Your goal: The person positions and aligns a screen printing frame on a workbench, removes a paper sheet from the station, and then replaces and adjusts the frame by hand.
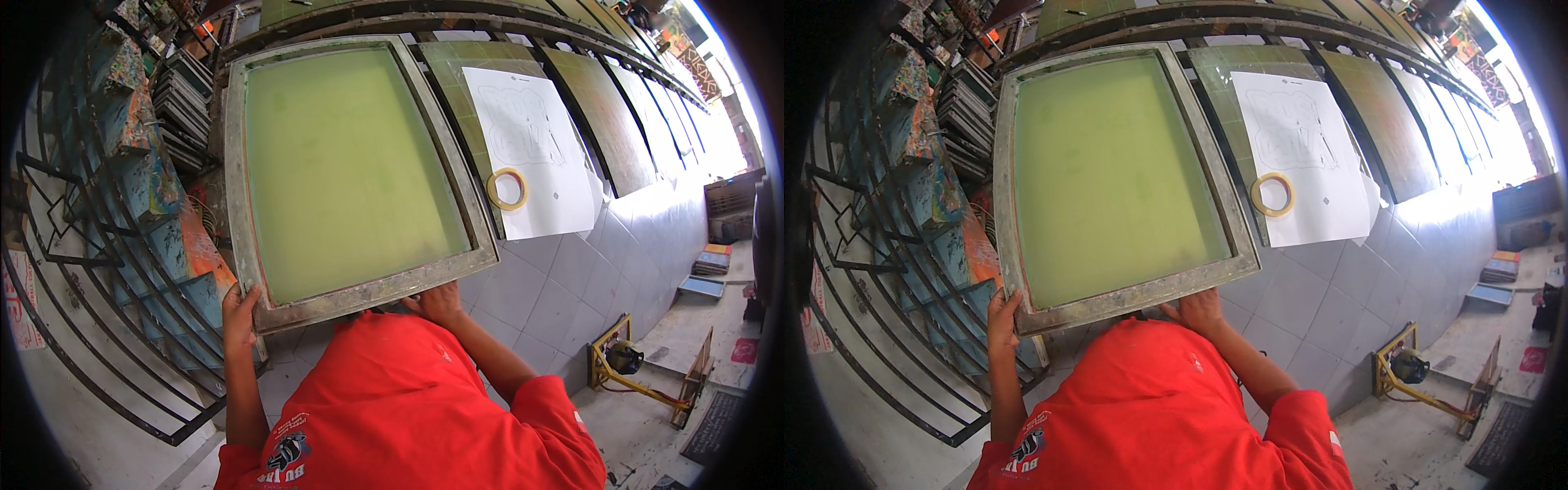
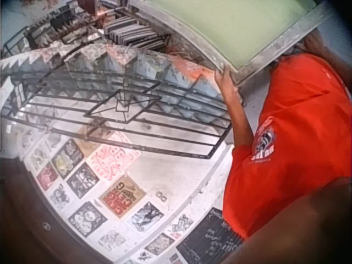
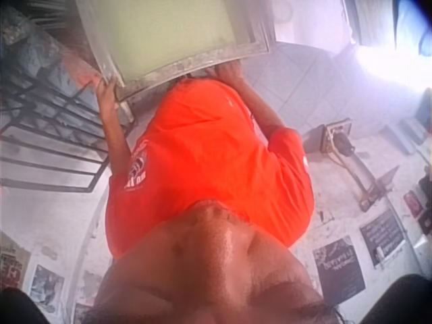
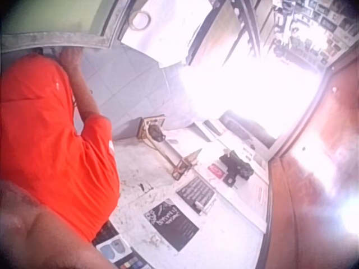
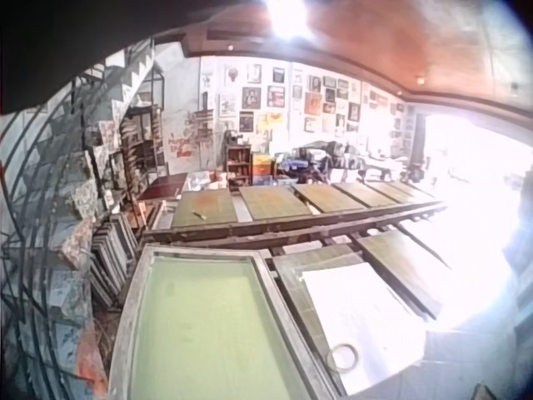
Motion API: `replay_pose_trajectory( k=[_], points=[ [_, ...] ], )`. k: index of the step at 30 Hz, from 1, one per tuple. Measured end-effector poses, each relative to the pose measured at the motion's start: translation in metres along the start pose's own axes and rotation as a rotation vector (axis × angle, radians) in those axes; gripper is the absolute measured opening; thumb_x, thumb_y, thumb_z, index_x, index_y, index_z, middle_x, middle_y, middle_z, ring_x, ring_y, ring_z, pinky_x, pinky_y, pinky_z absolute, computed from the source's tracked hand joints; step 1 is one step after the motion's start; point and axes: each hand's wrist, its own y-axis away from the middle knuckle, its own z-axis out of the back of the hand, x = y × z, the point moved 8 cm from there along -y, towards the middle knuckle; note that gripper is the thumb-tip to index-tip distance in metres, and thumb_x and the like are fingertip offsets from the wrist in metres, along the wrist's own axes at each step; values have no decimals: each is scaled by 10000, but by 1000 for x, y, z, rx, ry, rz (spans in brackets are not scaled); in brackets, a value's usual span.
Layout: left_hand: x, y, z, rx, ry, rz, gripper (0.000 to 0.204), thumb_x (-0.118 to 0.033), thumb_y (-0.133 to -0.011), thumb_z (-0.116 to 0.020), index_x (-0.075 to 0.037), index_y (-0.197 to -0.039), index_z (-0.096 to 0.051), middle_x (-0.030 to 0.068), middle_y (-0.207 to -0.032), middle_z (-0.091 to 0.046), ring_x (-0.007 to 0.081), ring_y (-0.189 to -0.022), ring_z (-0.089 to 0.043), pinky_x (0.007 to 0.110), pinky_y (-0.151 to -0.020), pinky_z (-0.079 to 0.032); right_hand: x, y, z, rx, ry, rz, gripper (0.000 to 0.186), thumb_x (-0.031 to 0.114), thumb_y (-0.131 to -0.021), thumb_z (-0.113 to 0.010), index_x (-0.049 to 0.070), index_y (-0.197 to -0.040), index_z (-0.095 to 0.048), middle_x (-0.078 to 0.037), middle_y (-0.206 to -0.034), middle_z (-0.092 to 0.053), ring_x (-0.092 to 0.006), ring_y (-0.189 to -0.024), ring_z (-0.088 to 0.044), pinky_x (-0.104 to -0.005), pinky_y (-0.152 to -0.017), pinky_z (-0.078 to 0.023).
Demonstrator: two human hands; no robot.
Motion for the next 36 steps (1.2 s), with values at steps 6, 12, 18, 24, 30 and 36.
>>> replay_pose_trajectory(
  k=[6,12,18,24,30,36],
  points=[
    [-9,4,-4,-4,22,-33,250,-57,-889,-585,26,-1120,-538,83,-986,-633,139,-807,-627,282,-682,-520,-6,-1,-6,-1,-2,-24,782,611,-790,-529,98,-1368,-407,-157,-1421,-368,-339,-1322,-316,-536,-1072,-200],
    [-30,12,-12,7,2,-44,250,-56,-886,-590,24,-1115,-532,86,-984,-629,140,-806,-623,281,-684,-521,-5,-5,0,3,13,-21,794,623,-778,-531,119,-1376,-397,-151,-1427,-355,-344,-1318,-315,-544,-1065,-211],
    [-56,21,-22,-13,-22,-79,272,-72,-887,-596,27,-1129,-520,92,-988,-630,139,-817,-620,278,-703,-511,-2,-6,13,-49,-4,-16,758,614,-794,-520,134,-1369,-407,-164,-1410,-365,-373,-1301,-323,-566,-1053,-218],
    [-72,24,-27,42,-86,-89,391,-103,-886,-592,41,-1232,-481,118,-1078,-626,169,-905,-629,296,-789,-508,-4,-6,13,-41,-35,-8,775,630,-793,-505,137,-1380,-393,-164,-1423,-349,-372,-1315,-303,-567,-1062,-200],
    [-92,33,-37,7,-84,-87,344,-94,-889,-583,41,-1194,-498,112,-1050,-630,155,-872,-627,287,-773,-505,-3,-7,19,-57,-68,0,809,612,-778,-539,105,-1387,-377,-163,-1423,-351,-369,-1309,-313,-570,-1050,-211],
    [-115,37,-52,13,-137,-87,364,-129,-896,-579,48,-1204,-496,114,-1061,-626,158,-890,-622,289,-789,-496,-4,-6,15,-58,-95,9,763,630,-781,-518,130,-1351,-438,-163,-1411,-368,-371,-1308,-307,-565,-1062,-185]
  ],
)
